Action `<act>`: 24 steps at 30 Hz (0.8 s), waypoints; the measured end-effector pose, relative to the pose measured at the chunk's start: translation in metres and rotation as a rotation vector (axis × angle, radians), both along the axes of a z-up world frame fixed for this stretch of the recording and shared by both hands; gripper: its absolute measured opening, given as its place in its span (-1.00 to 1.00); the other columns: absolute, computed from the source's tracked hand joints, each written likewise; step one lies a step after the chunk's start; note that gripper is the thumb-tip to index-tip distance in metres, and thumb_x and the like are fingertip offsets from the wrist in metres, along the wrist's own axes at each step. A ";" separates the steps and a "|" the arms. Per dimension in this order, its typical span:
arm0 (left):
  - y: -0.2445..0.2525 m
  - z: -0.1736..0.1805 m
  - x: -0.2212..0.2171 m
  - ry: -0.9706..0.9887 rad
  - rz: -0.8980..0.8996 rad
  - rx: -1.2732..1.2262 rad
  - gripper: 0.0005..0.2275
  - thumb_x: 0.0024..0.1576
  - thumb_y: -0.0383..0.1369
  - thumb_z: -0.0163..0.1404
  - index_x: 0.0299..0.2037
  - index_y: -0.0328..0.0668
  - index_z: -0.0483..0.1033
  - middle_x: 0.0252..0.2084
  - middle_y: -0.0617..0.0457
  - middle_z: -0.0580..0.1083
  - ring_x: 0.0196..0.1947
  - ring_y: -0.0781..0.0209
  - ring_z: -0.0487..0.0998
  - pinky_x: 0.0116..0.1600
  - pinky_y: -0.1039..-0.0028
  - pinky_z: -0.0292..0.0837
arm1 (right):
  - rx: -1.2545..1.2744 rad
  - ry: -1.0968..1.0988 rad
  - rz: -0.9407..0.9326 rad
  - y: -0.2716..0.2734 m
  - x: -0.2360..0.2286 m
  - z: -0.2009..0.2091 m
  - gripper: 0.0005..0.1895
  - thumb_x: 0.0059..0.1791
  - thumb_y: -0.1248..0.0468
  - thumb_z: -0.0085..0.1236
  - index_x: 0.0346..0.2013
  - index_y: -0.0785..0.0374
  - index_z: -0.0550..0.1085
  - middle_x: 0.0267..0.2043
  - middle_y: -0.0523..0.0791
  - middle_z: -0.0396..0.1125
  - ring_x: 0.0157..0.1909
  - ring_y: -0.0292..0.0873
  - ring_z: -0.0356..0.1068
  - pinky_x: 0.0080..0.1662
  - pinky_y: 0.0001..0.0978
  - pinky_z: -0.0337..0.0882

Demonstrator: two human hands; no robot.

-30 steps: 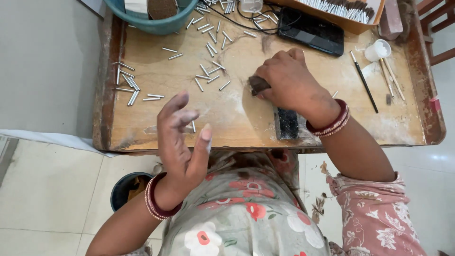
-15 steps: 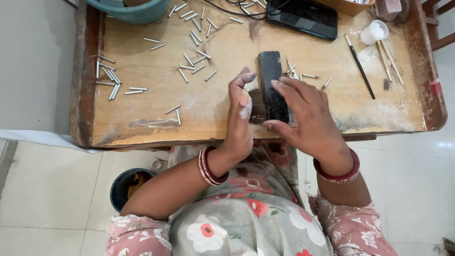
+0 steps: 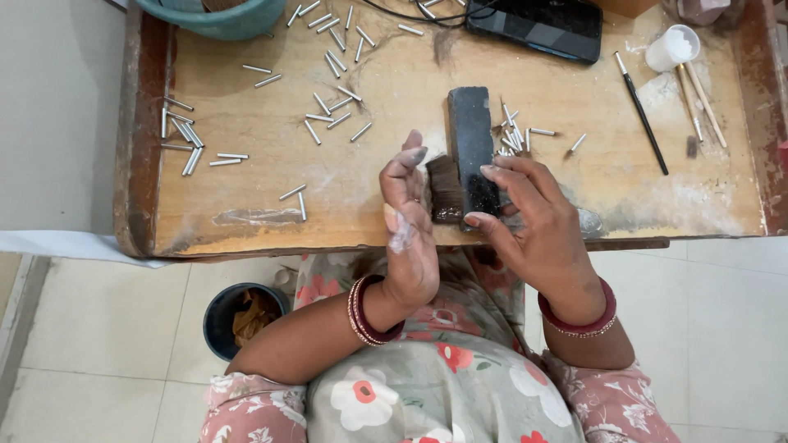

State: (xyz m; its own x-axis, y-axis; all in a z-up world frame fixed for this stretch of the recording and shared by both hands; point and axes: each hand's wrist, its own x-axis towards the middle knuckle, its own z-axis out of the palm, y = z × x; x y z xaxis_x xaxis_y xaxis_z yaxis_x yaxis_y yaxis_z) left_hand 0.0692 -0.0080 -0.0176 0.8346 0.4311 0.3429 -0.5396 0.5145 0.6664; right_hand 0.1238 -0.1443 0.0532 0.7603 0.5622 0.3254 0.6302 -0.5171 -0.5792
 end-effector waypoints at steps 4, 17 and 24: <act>-0.002 -0.003 0.006 0.003 0.011 -0.015 -0.29 0.35 0.17 -0.31 0.50 -0.26 -0.03 0.66 -0.24 -0.15 0.63 0.08 -0.21 0.70 0.23 -0.48 | -0.030 -0.165 0.058 -0.001 0.002 0.007 -0.45 -0.08 0.24 0.42 0.15 0.31 0.45 0.16 0.06 0.33 0.10 0.08 0.45 0.06 -0.19 0.48; 0.068 0.002 0.000 0.198 0.359 0.507 -0.58 0.37 -0.30 -0.01 0.34 -0.27 0.15 0.55 -0.23 0.09 0.54 0.00 0.07 0.59 0.33 -0.12 | -0.658 -0.032 0.316 0.049 0.034 0.053 -0.48 -0.20 0.18 0.34 -0.01 0.35 0.47 -0.12 0.06 0.33 -0.10 0.18 0.41 -0.12 -0.02 0.43; 0.066 0.026 0.003 0.377 0.316 1.291 -0.51 -0.11 -0.31 0.21 0.05 -0.12 0.38 0.45 -0.40 0.07 0.51 -0.38 -0.06 0.44 -0.35 -0.36 | -0.609 -0.152 0.310 0.043 0.032 0.036 -0.79 -0.16 0.29 0.25 -0.25 0.26 0.56 -0.27 -0.02 0.36 -0.25 0.11 0.44 -0.21 -0.06 0.44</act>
